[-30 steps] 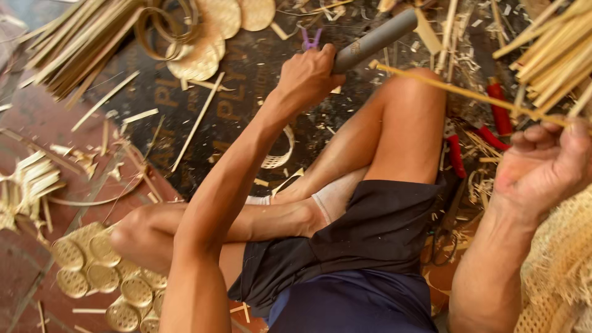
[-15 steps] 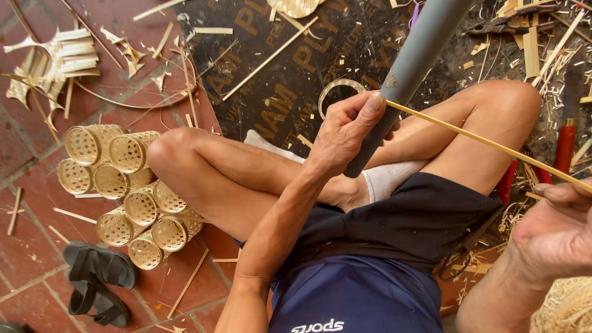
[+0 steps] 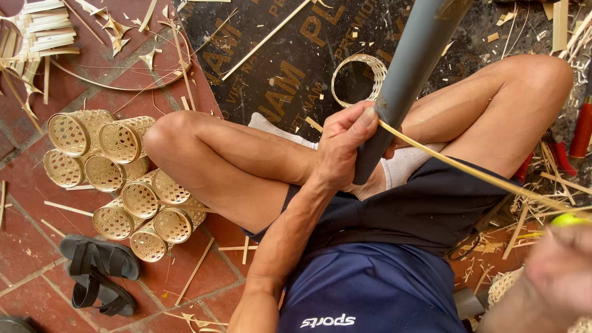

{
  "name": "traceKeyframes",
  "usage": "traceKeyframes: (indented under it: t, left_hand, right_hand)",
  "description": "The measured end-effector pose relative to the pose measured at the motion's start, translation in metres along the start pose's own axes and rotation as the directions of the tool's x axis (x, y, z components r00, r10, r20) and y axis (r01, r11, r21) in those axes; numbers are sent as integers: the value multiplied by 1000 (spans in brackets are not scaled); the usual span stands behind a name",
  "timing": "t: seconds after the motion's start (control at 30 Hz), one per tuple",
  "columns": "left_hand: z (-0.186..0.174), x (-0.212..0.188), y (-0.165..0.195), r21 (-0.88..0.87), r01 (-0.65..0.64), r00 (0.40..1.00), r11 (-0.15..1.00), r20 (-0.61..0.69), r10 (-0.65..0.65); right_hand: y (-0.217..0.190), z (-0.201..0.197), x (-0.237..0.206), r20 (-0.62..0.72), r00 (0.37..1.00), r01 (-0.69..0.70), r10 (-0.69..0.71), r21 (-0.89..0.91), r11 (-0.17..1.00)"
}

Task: The person sits on the workshop floor assembling woven bamboo baskets. They fit woven perforated bamboo panels into cylindrical forms, secure them with plastic clips, cut bamboo strips with scissors, wrap a strip around a gray pipe form, and press rim rings onto the basket bodies.

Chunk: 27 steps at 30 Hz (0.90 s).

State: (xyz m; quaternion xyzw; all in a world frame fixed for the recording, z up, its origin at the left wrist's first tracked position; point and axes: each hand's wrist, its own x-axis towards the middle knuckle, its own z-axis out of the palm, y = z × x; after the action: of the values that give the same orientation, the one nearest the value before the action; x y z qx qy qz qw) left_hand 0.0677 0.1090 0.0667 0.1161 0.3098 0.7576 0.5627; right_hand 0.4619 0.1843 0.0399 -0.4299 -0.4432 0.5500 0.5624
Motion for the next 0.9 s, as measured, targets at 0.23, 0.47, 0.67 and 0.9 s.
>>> traceKeyframes:
  t: [0.23, 0.47, 0.67, 0.9]
  left_hand:
    - [6, -14, -8, 20, 31, 999, 999, -28, -31]
    - [18, -29, 12, 152, 13, 999, 988, 37, -19]
    - [32, -43, 42, 219, -18, 995, 976, 101, -4]
    - [37, -55, 68, 566, -50, 956, 823, 267, -126]
  right_hand:
    - [40, 49, 80, 238, 910, -414, 338, 525, 744]
    - [98, 120, 142, 464, 800, -598, 380, 567, 567]
    - [94, 253, 144, 641, 668, -698, 377, 364, 617]
    - [15, 404, 150, 964, 42, -514, 263, -205, 833]
